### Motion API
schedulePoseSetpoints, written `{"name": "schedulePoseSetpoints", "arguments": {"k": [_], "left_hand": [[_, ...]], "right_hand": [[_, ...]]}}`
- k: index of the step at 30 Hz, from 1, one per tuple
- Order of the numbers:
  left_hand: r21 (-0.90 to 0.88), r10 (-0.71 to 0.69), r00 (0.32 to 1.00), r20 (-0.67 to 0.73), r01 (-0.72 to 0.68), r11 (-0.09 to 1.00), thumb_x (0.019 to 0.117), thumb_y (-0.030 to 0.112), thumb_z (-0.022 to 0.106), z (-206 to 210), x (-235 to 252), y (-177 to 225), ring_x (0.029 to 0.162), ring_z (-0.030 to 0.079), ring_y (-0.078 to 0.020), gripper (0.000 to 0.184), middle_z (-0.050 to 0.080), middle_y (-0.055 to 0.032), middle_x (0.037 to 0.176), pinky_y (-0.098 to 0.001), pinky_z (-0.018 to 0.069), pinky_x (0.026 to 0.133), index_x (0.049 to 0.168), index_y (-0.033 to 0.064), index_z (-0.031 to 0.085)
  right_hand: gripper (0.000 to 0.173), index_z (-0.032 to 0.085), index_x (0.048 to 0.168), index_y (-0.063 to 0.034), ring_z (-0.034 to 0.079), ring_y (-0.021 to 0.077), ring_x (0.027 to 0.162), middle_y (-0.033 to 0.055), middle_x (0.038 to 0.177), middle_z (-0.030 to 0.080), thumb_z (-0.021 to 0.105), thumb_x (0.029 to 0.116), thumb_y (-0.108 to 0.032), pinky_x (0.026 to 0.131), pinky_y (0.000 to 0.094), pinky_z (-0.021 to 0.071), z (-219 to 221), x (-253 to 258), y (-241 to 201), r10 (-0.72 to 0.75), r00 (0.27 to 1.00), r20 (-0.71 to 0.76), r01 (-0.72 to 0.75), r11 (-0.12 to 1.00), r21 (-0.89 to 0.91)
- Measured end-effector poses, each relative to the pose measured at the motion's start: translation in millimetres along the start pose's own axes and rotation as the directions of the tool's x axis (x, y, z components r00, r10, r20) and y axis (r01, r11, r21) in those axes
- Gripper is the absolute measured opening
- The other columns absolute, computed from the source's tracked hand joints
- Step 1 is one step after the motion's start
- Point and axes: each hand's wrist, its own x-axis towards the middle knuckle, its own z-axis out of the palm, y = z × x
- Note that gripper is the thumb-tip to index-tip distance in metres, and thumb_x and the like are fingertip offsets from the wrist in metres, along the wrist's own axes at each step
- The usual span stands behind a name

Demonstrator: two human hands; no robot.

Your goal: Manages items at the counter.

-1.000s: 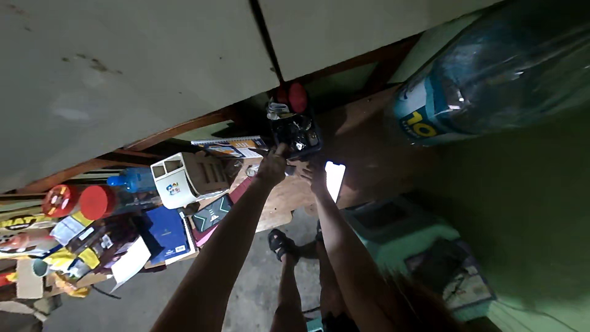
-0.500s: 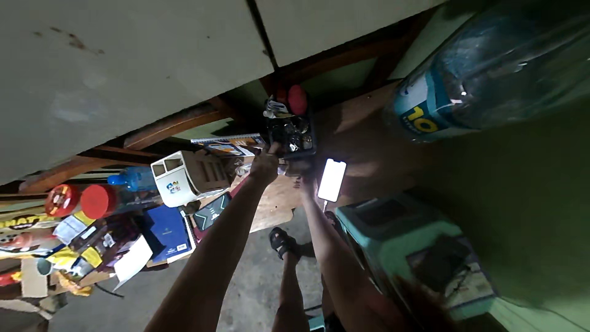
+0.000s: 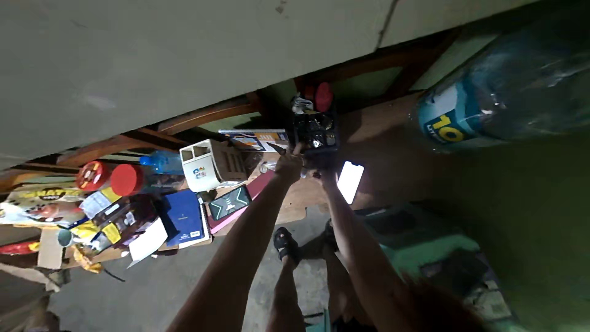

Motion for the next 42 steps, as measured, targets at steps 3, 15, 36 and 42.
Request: {"name": "schedulePoseSetpoints", "arguments": {"k": [3,15,36,42], "left_hand": [[-0.038,0.053,0.998,-0.016,-0.053,0.998,0.0897,-0.004,0.067,3.7,-18.3,-5.1,0.151,0.028,-0.0381,0.036,0.023,-0.0143,0.167,-0.0531,0.0314,0.118,0.126,-0.0071,0.063],[-0.491,0.071,0.984,-0.162,-0.143,0.859,0.1076,0.022,0.046,94.0,-136.2,-124.5,0.124,0.061,-0.0398,0.037,0.066,-0.0248,0.126,-0.0541,0.0434,0.108,0.128,-0.0026,0.064],[-0.762,-0.075,0.989,0.125,0.144,0.631,0.1091,0.023,0.042,219.3,-257.4,-251.4,0.127,0.056,-0.0455,0.04,0.059,-0.0279,0.136,-0.0627,0.0417,0.106,0.136,-0.002,0.058],[-0.749,-0.045,0.995,0.086,0.094,0.656,0.1095,0.027,0.041,223.0,-238.2,-242.2,0.131,0.055,-0.0428,0.043,0.058,-0.0269,0.139,-0.0581,0.0404,0.11,0.135,-0.0039,0.059]], "right_hand": [[0.032,0.053,0.135,0.0052,0.067,0.0225,0.092,0.0214,0.117,0.063,0.052,0.1048,-0.006,0.081,0.0375,0.0591,1.0,-8.5,-27.6,-0.16,0.982,0.098,0.164,0.986,-0.033],[0.038,0.05,0.138,0.0083,0.062,0.0234,0.101,0.0236,0.125,0.06,0.041,0.1105,-0.017,0.088,0.0376,0.0533,68.3,-106.4,74.2,0.05,0.995,0.085,-0.026,0.964,-0.265],[0.037,0.045,0.14,0.01,0.061,0.026,0.112,0.026,0.136,0.055,0.036,0.1093,-0.007,0.094,0.0375,0.0504,262.3,-207.0,-4.0,-0.016,0.944,0.33,0.168,0.884,-0.437],[0.029,0.057,0.131,0.0088,0.063,0.0262,0.105,0.024,0.127,0.061,0.049,0.1035,0.001,0.092,0.0401,0.053,271.6,-201.8,-46.3,-0.204,0.854,0.479,0.466,0.709,-0.529]]}}
